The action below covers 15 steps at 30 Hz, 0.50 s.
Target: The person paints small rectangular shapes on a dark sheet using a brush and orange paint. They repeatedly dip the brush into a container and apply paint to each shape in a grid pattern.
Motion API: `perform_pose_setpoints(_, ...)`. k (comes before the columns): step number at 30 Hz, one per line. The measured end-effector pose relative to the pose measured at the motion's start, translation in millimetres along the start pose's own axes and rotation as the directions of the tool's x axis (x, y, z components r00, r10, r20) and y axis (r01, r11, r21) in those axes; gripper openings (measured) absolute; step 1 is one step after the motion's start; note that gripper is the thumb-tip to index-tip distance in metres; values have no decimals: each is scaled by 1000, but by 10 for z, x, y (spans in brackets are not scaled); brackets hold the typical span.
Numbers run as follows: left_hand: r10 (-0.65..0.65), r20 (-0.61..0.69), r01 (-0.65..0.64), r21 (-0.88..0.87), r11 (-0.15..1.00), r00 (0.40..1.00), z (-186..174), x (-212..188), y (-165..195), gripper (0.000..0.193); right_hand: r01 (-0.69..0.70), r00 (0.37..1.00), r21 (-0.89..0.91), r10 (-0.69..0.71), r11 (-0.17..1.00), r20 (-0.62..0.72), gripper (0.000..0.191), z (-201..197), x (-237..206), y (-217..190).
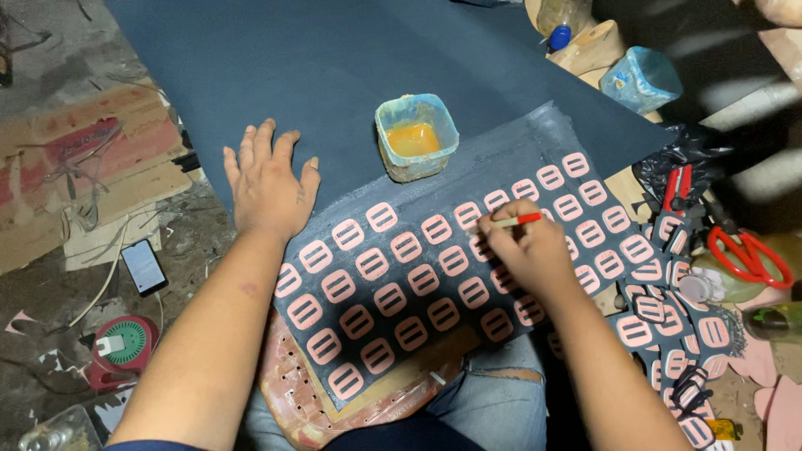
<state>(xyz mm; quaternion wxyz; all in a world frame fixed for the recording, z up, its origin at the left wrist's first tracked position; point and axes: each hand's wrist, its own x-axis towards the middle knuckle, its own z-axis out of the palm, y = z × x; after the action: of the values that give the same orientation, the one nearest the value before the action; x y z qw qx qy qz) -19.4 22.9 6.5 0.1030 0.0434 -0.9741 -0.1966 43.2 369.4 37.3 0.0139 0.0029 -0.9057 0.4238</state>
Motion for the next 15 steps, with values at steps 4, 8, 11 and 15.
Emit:
perform_pose_setpoints(4,-5,4,5,-14,1000,1000,-6,1,3,53,92,986,57,-83,994,-145,19,-78,79,51)
perform_pose_setpoints(8,0,0,0,-10,1000,1000,-1,-5,1,53,2,974,226,49,974,-219,18,33,89,141)
perform_pose_setpoints(11,3,-4,-3,-7,1000,1000,5,-5,-3,53,93,978,303,-29,949,-208,17,125,107,183)
perform_pose_setpoints(15,6,-11,-6,-13,1000,1000,22,-3,-7,53,94,968,112,-65,989,-242,19,125,47,149)
